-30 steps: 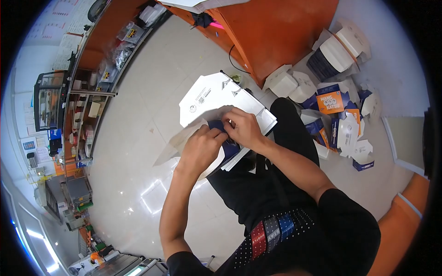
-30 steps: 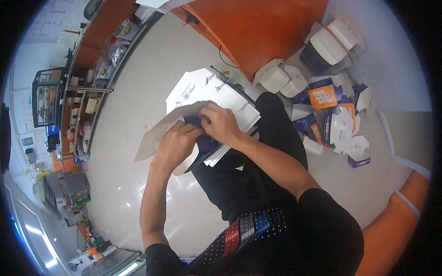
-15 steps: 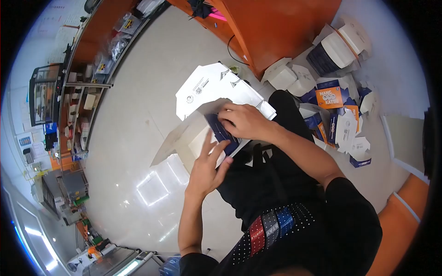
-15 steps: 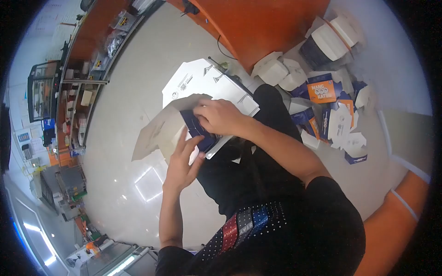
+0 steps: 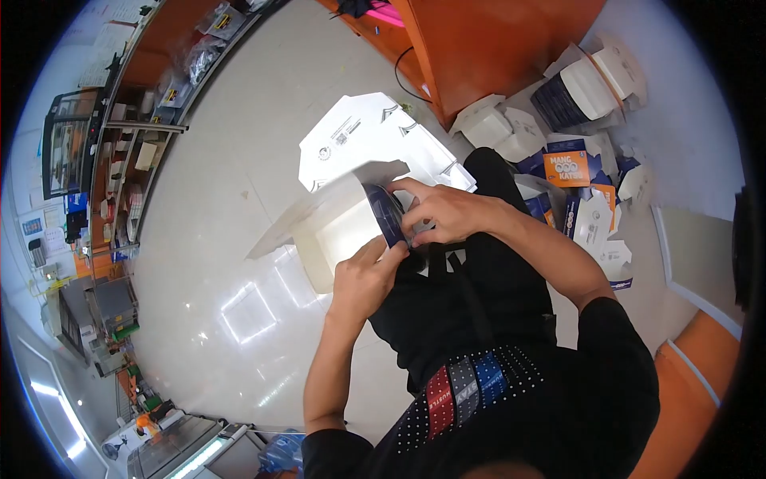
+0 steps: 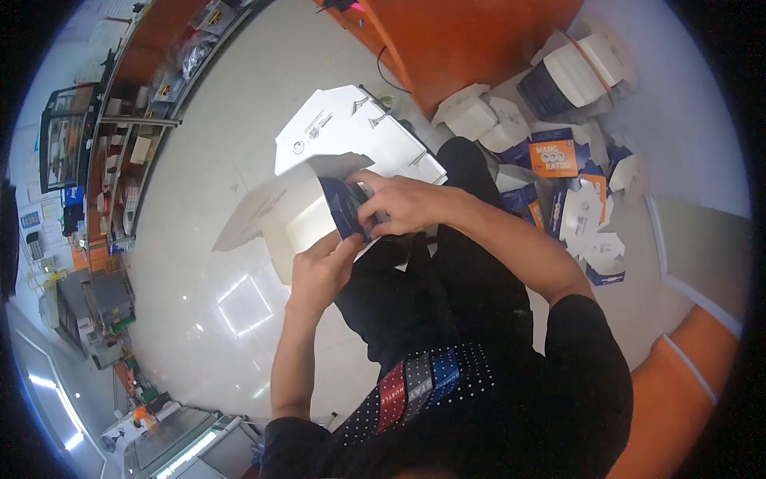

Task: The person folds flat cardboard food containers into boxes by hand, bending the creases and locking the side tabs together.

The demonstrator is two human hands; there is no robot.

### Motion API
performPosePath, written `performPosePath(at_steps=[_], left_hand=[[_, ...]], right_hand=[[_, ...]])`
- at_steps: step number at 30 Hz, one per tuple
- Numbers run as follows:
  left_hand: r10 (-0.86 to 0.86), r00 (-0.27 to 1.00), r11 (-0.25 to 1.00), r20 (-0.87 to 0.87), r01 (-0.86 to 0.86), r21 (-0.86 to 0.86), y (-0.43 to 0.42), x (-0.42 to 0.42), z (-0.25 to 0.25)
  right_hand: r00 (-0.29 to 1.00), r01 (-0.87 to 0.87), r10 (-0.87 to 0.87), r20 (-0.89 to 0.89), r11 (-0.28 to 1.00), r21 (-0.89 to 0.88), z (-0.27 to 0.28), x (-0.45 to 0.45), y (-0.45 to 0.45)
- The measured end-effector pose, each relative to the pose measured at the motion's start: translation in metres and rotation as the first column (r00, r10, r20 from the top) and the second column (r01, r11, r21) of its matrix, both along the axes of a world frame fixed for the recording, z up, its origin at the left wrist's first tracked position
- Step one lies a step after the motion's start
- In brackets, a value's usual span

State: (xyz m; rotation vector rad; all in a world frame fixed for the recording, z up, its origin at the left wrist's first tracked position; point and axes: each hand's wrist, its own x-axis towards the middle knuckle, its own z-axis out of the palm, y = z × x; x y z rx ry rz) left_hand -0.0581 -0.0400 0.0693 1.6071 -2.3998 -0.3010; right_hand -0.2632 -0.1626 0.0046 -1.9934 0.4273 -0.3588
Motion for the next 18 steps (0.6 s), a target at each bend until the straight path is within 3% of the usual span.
performPosePath(at_steps=[6, 10, 15, 18], left_hand=[[-0.097, 0.993, 0.993, 0.074, 0.101, -0.06, -0.009, 0.0, -0.001], [-0.119, 0.986, 0.991, 0.118, 0.125, -0.043, -0.01, 0.0, -0.012], [-0.084, 0.993, 0.984, 0.088, 0.068, 0.164, -0.01, 0.003, -0.004], [-0.132, 0.984, 0.99, 0.116, 0.124, 0.074, -0.009, -0.002, -0.002]], right_hand=[[1.0, 0.007, -0.008, 0.015, 0.996, 0.088, -0.007, 0.002, 0.0], [0.997, 0.021, -0.021, 0.074, 1.0, 0.001, -0.013, 0.004, 0.001], [0.994, 0.067, -0.068, 0.082, 0.998, 0.017, -0.01, 0.002, 0.007], [0.963, 0.17, -0.2, 0.18, 0.971, 0.17, -0.014, 0.008, 0.011]])
